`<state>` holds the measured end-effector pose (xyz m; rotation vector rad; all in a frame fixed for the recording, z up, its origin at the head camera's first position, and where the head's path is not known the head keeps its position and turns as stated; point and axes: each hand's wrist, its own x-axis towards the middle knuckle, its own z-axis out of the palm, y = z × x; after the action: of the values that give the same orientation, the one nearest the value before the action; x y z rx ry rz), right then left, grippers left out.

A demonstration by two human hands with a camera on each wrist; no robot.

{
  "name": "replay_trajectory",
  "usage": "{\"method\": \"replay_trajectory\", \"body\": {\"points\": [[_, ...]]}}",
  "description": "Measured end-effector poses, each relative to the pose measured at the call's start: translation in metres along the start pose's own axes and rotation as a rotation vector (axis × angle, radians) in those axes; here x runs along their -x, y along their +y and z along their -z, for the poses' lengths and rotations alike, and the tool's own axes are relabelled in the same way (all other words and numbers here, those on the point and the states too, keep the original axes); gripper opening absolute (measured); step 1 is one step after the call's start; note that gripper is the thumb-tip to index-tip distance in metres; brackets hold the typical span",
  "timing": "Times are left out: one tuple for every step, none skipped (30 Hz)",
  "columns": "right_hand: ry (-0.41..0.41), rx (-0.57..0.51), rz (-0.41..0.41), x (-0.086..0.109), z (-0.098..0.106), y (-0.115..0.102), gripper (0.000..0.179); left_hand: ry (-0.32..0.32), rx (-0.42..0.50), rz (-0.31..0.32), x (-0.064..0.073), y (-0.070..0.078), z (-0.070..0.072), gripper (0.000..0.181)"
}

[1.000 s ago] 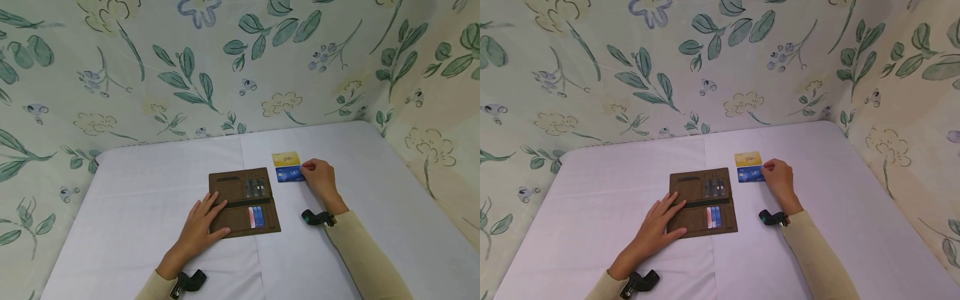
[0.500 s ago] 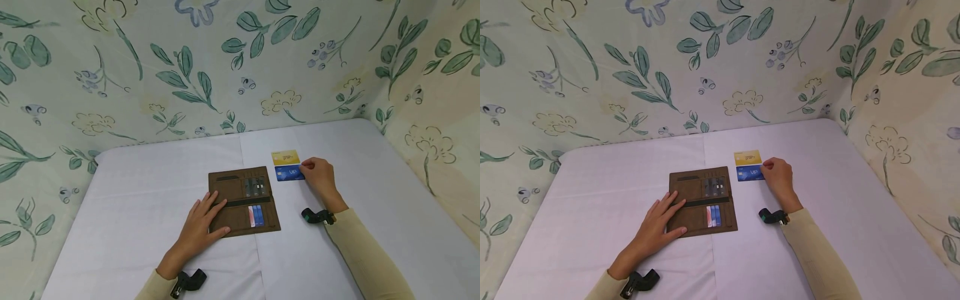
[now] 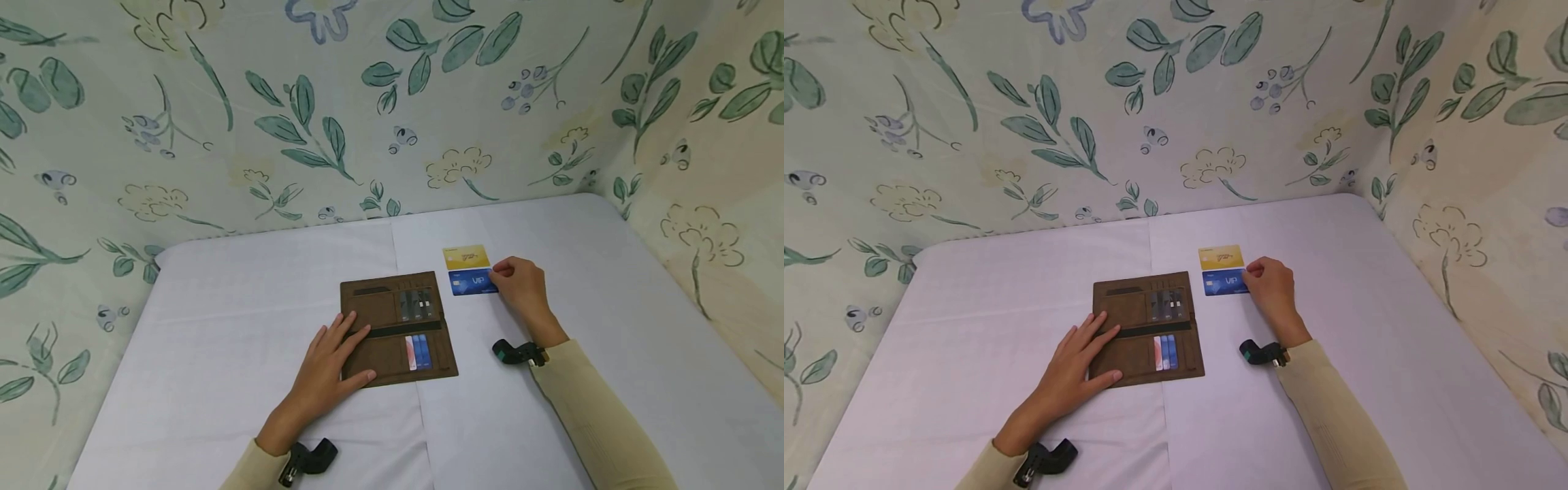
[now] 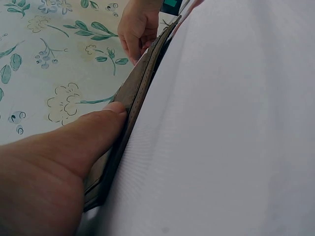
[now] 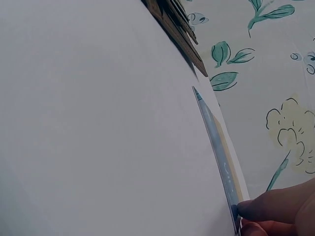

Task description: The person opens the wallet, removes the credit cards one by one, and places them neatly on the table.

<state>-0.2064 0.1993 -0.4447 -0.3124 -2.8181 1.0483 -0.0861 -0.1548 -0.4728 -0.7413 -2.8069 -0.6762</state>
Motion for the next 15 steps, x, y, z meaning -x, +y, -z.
{"method": "replay_trajectory", "body": {"points": [[0.0,-0.001,0.0,0.0,-0.0002,-0.0002,0.021,-0.001,0.0,0.001,0.0001,0.0,0.0001,0.071],[0.001,0.0,-0.001,-0.0002,-0.0004,-0.0002,0.02,-0.001,0.002,0.002,0.0002,0.0001,0.0003,0.071],[0.002,0.0,0.0,-0.0001,-0.0003,-0.0003,0.02,-0.004,0.004,0.003,0.0004,0.0,0.0003,0.071],[0.0,0.0,-0.002,0.0,-0.0003,-0.0004,0.02,-0.006,0.006,0.004,0.0005,0.0001,0.0005,0.071],[0.0,0.0,-0.004,0.0001,-0.0002,-0.0005,0.021,-0.009,0.006,0.004,0.0007,0.0,0.0003,0.071],[-0.003,-0.001,-0.008,0.0004,0.0,-0.0007,0.021,-0.013,0.005,0.007,0.0008,-0.0002,0.0002,0.071],[-0.006,-0.004,-0.012,0.0005,0.0005,-0.0006,0.021,-0.015,0.005,0.009,0.001,-0.0003,-0.0001,0.072],[-0.009,-0.006,-0.016,0.0008,0.0009,-0.0007,0.021,-0.016,0.005,0.012,0.001,-0.0003,-0.0003,0.072],[-0.012,-0.011,-0.02,0.001,0.0015,-0.001,0.022,-0.017,0.004,0.015,0.0009,-0.0003,-0.0004,0.072],[-0.017,-0.011,-0.025,0.001,0.0018,-0.0012,0.022,-0.015,0.003,0.018,0.0009,-0.0003,-0.0005,0.072],[-0.021,-0.014,-0.028,0.0012,0.0024,-0.0013,0.022,-0.014,0.003,0.02,0.0008,-0.0003,-0.0005,0.072],[-0.025,-0.017,-0.03,0.0012,0.003,-0.0012,0.022,-0.014,0.002,0.02,0.0007,-0.0002,-0.0005,0.072],[-0.028,-0.019,-0.028,0.0014,0.0036,-0.0016,0.022,-0.011,0.004,0.018,0.0005,-0.0003,-0.0004,0.072],[-0.031,-0.022,-0.026,0.0016,0.0042,-0.0019,0.022,-0.012,0.004,0.016,0.0002,-0.0002,0.0001,0.072],[-0.031,-0.026,-0.021,0.0016,0.0047,-0.0022,0.022,-0.015,0.004,0.014,-0.0002,-0.0001,0.0005,0.071]]}}
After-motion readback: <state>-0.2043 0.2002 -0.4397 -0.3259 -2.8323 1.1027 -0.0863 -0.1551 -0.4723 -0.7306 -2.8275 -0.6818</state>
